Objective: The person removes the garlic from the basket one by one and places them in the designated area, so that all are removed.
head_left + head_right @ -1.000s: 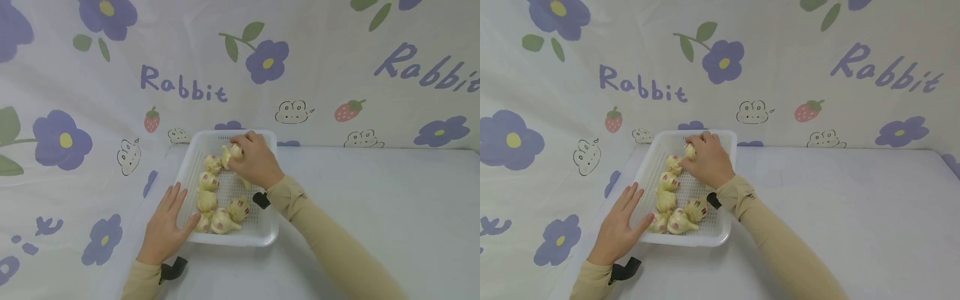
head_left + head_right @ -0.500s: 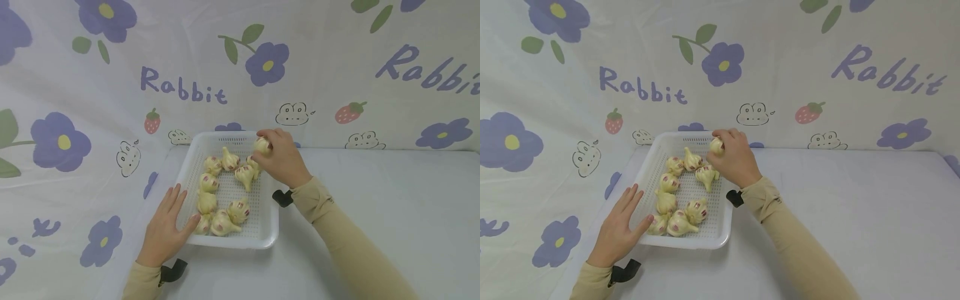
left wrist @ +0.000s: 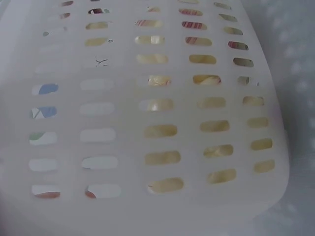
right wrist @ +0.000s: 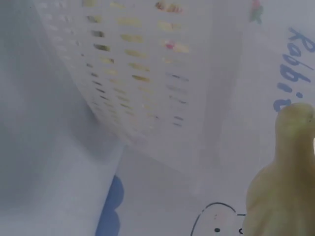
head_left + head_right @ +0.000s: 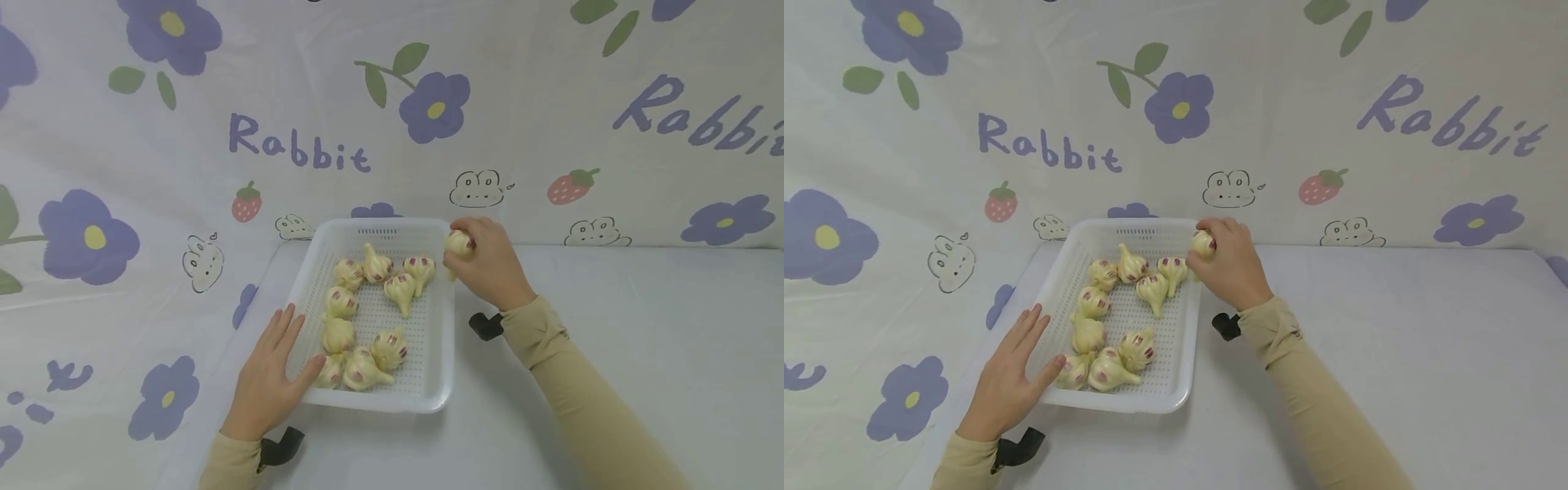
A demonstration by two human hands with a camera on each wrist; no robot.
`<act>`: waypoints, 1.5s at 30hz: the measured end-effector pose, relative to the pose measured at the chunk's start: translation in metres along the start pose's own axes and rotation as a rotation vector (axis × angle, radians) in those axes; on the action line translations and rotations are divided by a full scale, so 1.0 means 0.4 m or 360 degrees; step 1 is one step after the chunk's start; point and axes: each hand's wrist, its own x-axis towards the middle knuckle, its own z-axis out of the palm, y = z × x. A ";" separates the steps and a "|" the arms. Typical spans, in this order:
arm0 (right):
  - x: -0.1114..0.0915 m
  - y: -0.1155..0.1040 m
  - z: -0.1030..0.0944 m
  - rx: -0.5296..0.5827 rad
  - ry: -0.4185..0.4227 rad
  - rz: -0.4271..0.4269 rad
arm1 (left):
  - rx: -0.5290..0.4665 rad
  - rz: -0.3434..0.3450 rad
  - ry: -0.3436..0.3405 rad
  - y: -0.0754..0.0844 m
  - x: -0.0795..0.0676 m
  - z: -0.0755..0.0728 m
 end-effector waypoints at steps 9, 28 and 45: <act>-0.026 0.080 0.020 0.0000 0.0027 0.0089 | -0.0005 0.0014 0.0018 -0.010 -0.005 0.007; -0.043 0.166 0.070 -0.0124 -0.0028 0.0118 | 0.0003 0.0041 0.0035 -0.012 -0.007 0.009; -0.043 0.215 0.096 -0.0215 -0.0232 0.0309 | -0.0016 0.0025 -0.0006 -0.014 -0.003 0.002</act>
